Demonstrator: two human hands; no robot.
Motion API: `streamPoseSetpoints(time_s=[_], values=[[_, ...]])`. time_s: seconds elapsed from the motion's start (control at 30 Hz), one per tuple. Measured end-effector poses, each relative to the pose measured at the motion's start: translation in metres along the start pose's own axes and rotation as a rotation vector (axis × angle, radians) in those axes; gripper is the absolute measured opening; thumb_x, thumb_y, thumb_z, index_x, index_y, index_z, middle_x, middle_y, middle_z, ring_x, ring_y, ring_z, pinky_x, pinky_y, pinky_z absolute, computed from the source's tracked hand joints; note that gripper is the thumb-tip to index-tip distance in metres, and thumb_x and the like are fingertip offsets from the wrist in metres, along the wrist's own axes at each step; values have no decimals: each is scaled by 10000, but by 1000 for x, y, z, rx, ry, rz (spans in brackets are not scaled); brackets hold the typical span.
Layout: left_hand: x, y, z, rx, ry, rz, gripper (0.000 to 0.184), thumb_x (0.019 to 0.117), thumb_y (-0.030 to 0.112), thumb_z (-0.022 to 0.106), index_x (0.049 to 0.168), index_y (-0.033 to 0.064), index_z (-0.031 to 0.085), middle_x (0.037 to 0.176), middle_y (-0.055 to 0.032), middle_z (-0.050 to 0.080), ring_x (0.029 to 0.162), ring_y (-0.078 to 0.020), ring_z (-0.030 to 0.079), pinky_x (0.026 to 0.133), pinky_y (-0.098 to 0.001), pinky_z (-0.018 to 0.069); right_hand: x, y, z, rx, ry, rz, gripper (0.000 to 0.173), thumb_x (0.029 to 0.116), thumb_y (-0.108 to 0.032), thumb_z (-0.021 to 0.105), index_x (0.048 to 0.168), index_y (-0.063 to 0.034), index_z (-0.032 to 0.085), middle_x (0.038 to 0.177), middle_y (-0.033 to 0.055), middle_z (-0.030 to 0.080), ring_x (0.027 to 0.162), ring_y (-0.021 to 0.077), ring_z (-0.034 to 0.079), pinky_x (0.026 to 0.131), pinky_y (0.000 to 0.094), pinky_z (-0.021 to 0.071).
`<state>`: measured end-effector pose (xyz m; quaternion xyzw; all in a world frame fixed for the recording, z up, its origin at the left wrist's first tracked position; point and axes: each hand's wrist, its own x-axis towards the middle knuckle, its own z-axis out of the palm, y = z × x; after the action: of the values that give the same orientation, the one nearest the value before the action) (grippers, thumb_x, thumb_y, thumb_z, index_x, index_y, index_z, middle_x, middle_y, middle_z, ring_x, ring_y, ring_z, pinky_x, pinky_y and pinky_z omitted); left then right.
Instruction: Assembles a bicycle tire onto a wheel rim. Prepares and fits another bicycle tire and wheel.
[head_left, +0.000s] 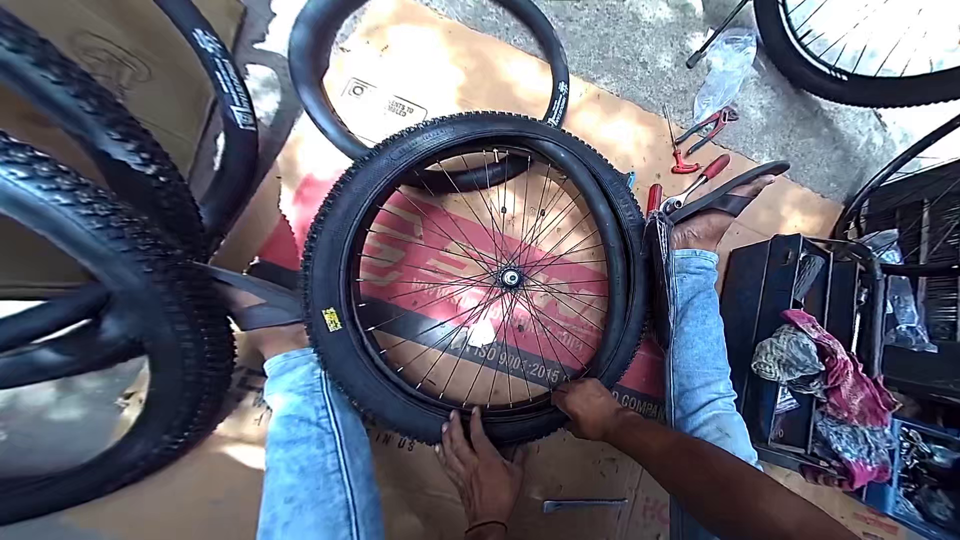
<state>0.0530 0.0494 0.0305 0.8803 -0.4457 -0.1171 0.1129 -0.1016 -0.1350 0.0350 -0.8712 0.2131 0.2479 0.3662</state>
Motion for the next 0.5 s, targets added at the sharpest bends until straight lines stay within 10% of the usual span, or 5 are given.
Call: streamPoseSetpoints(time_s=[0.13,0.2,0.3,0.5], values=[[-10,33,-23,-410,136,-550,1314,621,243,887,1582,-106,62,1634,-387,42,1527,-536,100,1246,-588,162,10,-31,7,145,148,3,404,826,-226,767,1197,-93,679,1243,161,636,1051,349,669,828,552,571],[-3,42,-31,-904,147,-849,1144,863,201,802,1624,36,-37,1657,-256,181,1494,-332,319,1181,-463,362,23,-63,3,262,174,46,578,795,-248,808,1331,-135,624,1269,142,648,1111,337,662,885,553,563],[35,26,-22,-1438,132,-1065,600,1020,314,616,1524,128,349,1291,-141,620,1070,-215,660,880,-412,578,38,-103,-8,517,301,82,678,799,-212,808,1435,-189,575,1275,106,665,1200,289,625,1014,487,525],[93,-51,-16,-1266,107,-1019,530,930,142,735,1399,25,519,1230,-168,667,1066,-247,687,901,-453,593,13,-48,-13,124,347,-54,350,1032,-219,523,1363,-217,638,1341,84,642,1336,278,546,1215,525,324]])
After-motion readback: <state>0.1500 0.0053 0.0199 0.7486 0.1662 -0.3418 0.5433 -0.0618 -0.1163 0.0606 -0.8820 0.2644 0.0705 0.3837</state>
